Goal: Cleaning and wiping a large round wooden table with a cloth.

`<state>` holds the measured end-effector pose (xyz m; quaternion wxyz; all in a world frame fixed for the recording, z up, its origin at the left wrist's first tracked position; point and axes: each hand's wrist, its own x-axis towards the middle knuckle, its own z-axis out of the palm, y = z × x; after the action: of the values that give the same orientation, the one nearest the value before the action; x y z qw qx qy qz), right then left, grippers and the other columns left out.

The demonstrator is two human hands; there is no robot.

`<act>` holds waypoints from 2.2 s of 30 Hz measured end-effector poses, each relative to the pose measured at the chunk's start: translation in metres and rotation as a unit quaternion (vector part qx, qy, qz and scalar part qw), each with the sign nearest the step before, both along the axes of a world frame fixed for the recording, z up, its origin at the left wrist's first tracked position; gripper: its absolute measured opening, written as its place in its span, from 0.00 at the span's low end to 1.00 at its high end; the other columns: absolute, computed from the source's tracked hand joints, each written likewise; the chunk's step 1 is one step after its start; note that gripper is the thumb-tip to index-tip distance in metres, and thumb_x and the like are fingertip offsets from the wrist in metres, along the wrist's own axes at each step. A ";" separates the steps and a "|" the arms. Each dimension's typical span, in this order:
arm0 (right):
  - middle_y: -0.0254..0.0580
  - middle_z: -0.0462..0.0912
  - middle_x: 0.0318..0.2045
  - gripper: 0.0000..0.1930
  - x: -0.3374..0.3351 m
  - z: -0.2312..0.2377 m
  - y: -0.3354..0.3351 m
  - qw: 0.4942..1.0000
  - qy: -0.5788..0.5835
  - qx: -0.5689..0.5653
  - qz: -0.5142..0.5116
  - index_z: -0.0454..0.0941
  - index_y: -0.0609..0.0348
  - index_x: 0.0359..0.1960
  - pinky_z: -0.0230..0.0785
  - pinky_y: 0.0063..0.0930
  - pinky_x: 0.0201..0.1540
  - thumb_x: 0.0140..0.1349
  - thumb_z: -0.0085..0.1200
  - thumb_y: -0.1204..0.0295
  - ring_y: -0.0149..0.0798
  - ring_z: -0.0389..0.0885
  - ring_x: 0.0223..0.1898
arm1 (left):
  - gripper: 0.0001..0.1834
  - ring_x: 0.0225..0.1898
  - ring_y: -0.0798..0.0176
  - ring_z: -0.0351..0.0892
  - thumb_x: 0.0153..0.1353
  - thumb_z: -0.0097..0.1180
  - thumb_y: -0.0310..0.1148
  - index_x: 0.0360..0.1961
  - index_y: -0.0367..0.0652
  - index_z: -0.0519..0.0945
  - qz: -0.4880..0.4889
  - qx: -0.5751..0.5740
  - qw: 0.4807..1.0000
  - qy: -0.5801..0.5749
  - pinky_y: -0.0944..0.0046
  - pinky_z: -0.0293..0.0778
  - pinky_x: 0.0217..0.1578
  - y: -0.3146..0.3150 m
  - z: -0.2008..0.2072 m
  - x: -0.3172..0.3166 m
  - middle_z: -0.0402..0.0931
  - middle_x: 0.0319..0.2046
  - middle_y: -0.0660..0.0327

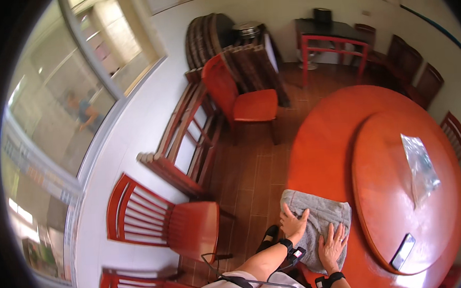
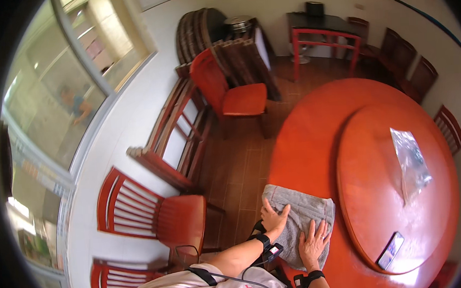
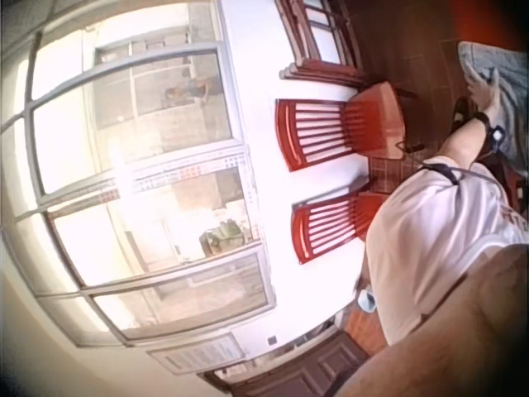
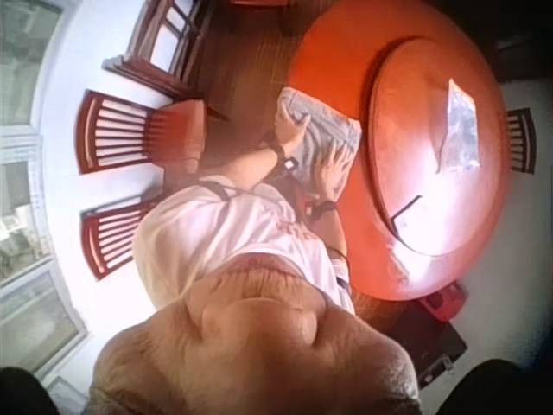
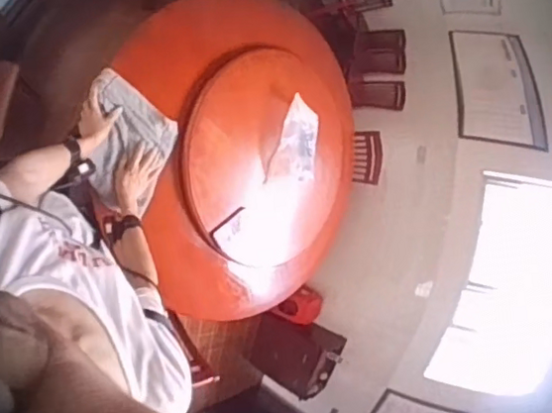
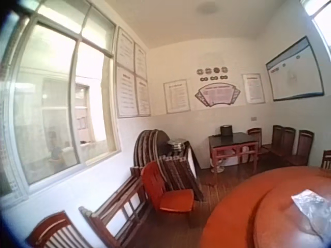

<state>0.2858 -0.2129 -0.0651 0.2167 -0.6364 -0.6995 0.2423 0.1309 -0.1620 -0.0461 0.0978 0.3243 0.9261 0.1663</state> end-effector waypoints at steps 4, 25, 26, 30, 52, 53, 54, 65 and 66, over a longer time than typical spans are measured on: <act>0.59 0.55 0.67 0.30 -0.018 0.012 0.002 1.000 0.011 0.010 -0.011 0.63 0.55 0.63 0.37 0.59 0.69 0.59 0.53 0.62 0.57 0.50 0.69 | 0.53 0.51 0.39 0.69 0.51 0.55 0.66 0.68 0.43 0.51 -0.019 -0.009 0.997 0.071 0.43 0.70 0.48 0.003 0.015 -0.014 0.65 0.53 0.42; 0.56 0.59 0.65 0.27 -0.095 0.051 0.041 0.997 0.022 0.027 -0.064 0.66 0.50 0.61 0.43 0.63 0.65 0.61 0.50 0.56 0.54 0.54 0.68 | 0.51 0.50 0.37 0.71 0.56 0.51 0.64 0.69 0.43 0.48 -0.049 -0.011 0.994 0.101 0.42 0.72 0.46 0.051 0.057 -0.081 0.66 0.49 0.39; 0.56 0.59 0.65 0.27 -0.097 0.051 0.043 0.997 0.026 0.030 -0.062 0.65 0.50 0.61 0.43 0.63 0.65 0.60 0.50 0.56 0.54 0.54 0.68 | 0.51 0.50 0.37 0.71 0.55 0.51 0.65 0.68 0.42 0.48 -0.050 -0.025 0.993 0.099 0.42 0.72 0.45 0.053 0.059 -0.082 0.66 0.50 0.39; 0.56 0.59 0.65 0.28 -0.106 0.068 0.062 0.996 0.036 0.036 -0.066 0.65 0.50 0.62 0.43 0.63 0.66 0.60 0.51 0.56 0.53 0.54 0.68 | 0.51 0.53 0.34 0.70 0.56 0.49 0.66 0.69 0.41 0.48 -0.063 0.005 0.994 0.091 0.41 0.69 0.50 0.071 0.064 -0.103 0.65 0.53 0.33; 0.54 0.59 0.66 0.28 -0.114 0.105 0.104 0.994 0.056 0.048 -0.083 0.64 0.50 0.62 0.39 0.60 0.68 0.60 0.50 0.57 0.52 0.53 0.69 | 0.52 0.51 0.35 0.73 0.56 0.43 0.71 0.69 0.43 0.47 -0.045 -0.063 0.993 0.090 0.40 0.74 0.44 0.125 0.107 -0.102 0.67 0.51 0.37; 0.54 0.59 0.65 0.28 -0.115 0.105 0.105 0.994 0.056 0.051 -0.083 0.65 0.50 0.62 0.39 0.60 0.68 0.60 0.50 0.57 0.52 0.53 0.69 | 0.52 0.51 0.35 0.73 0.56 0.43 0.71 0.69 0.43 0.47 -0.047 -0.064 0.993 0.091 0.40 0.74 0.44 0.126 0.107 -0.103 0.67 0.51 0.37; 0.54 0.59 0.65 0.28 -0.115 0.106 0.106 0.993 0.057 0.055 -0.083 0.65 0.50 0.62 0.40 0.60 0.68 0.60 0.50 0.57 0.52 0.54 0.69 | 0.52 0.51 0.35 0.73 0.56 0.43 0.71 0.69 0.43 0.47 -0.048 -0.060 0.993 0.092 0.40 0.74 0.44 0.127 0.107 -0.103 0.67 0.51 0.37; 0.53 0.60 0.65 0.30 -0.106 0.108 0.095 0.995 0.051 0.063 -0.062 0.65 0.50 0.62 0.42 0.60 0.68 0.59 0.53 0.57 0.52 0.55 0.68 | 0.54 0.55 0.32 0.69 0.55 0.44 0.71 0.69 0.41 0.44 -0.019 -0.069 0.996 0.046 0.40 0.71 0.51 0.110 0.108 -0.101 0.61 0.56 0.34; 0.53 0.60 0.65 0.30 -0.104 0.108 0.093 0.995 0.048 0.061 -0.060 0.64 0.51 0.63 0.41 0.60 0.68 0.59 0.52 0.56 0.52 0.54 0.68 | 0.54 0.54 0.33 0.70 0.55 0.44 0.71 0.69 0.41 0.46 -0.023 -0.065 0.996 0.062 0.41 0.72 0.49 0.108 0.108 -0.097 0.64 0.54 0.35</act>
<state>0.1818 -0.1199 0.0425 0.3030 -0.6501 -0.6625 0.2160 0.0339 -0.0537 0.0623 0.0645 0.3486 0.9313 0.0830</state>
